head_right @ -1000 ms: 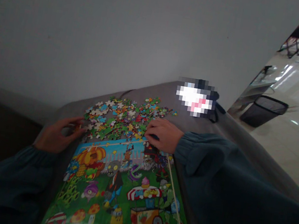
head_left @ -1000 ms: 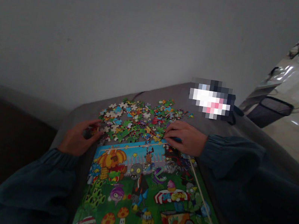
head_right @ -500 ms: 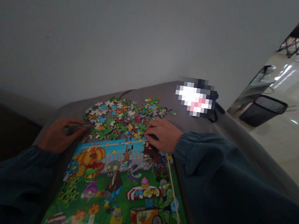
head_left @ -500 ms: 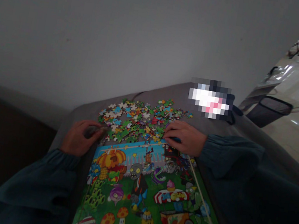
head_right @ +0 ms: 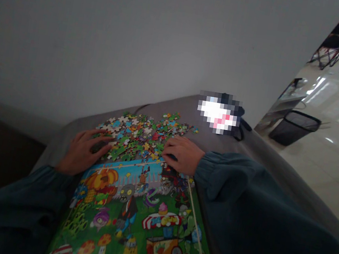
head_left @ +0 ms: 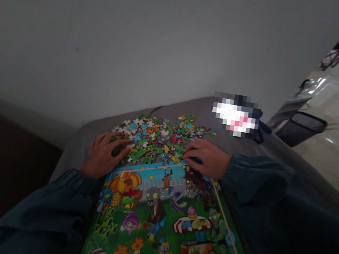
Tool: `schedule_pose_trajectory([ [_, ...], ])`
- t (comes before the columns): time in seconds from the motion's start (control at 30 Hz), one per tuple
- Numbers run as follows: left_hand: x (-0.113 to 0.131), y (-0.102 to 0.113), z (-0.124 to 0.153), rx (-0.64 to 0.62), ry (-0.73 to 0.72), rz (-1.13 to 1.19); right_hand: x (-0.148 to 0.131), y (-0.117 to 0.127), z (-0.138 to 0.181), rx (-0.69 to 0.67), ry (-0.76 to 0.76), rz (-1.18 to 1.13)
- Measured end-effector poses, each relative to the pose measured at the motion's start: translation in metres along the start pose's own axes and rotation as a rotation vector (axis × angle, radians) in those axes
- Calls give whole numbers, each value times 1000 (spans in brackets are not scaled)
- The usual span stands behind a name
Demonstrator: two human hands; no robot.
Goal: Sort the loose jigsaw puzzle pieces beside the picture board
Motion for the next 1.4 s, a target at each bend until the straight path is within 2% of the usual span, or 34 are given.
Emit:
schedule_pose_trajectory([
  [0.5,15,5,10,-35,-79,-92,1,2,2,1,1,-11],
  [0.63,15,5,10,-37,-103,-12,0,1,2,0,-1,-14],
  [0.9,-1,-1,10,-38,-69,86,2,0,2,4,-1,-20],
  [1.4,6,9,14,-87,-55,228,2,1,2,1,2,-21],
])
Point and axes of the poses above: each hand's wrist, its own z-axis away from the middle knuckle, its own y-axis out of the back of the hand, x = y × z, the point moved 7 cm from there along -z, towards the middle knuckle
